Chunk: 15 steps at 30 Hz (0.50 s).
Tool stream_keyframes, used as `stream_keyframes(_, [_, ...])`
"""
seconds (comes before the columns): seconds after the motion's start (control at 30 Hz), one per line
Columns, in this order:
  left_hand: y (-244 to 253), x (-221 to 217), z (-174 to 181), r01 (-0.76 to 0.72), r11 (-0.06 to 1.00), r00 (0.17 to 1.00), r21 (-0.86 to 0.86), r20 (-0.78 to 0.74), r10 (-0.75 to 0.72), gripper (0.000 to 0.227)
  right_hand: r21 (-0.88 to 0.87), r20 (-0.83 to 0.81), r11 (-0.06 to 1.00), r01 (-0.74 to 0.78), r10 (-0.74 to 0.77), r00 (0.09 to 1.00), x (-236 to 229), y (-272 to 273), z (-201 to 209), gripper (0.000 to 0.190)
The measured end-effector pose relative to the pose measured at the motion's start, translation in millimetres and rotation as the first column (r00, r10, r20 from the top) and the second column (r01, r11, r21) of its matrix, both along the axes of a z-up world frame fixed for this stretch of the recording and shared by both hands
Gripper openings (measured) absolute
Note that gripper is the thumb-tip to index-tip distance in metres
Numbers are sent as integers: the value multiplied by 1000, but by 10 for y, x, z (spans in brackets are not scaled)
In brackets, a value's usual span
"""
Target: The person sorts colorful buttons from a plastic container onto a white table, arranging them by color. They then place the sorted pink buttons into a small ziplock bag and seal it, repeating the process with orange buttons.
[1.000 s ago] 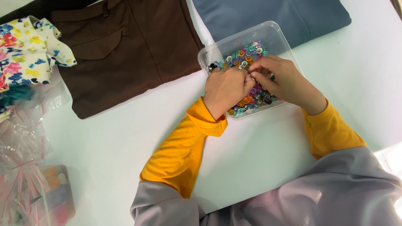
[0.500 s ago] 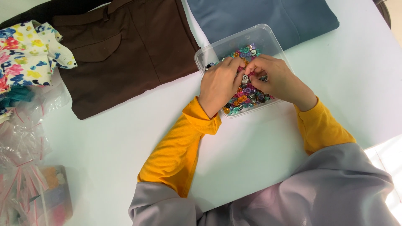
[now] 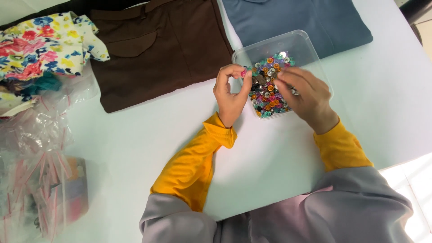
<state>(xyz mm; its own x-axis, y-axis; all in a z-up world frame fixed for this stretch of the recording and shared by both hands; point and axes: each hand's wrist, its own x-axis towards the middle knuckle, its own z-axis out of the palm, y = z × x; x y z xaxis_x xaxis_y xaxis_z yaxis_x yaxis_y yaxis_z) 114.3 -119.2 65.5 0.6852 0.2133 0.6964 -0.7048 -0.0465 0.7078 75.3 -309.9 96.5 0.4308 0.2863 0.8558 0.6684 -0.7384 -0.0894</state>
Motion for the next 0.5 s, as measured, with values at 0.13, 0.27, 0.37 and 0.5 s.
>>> stream_keyframes(0.13, [591, -178, 15, -18, 990, 1000, 143, 6, 18, 16, 77, 34, 976, -202, 200, 979, -402, 565, -173, 19])
stream_keyframes(0.27, [1256, -390, -235, 63, 931, 987, 360, -158, -6, 23, 225, -387, 869, -442, 496, 778, -605, 1159, -310, 14])
stream_keyframes(0.37, [1641, -570, -346, 110, 864, 959, 492, -280, 37, 29, -75, -178, 881, -466, 448, 876, -440, 1416, -523, 7])
stream_keyframes(0.5, [1965, -680, -471, 125, 727, 934, 675, -327, 142, 21, -43, -366, 938, -343, 305, 879, -82, 1616, -642, 10])
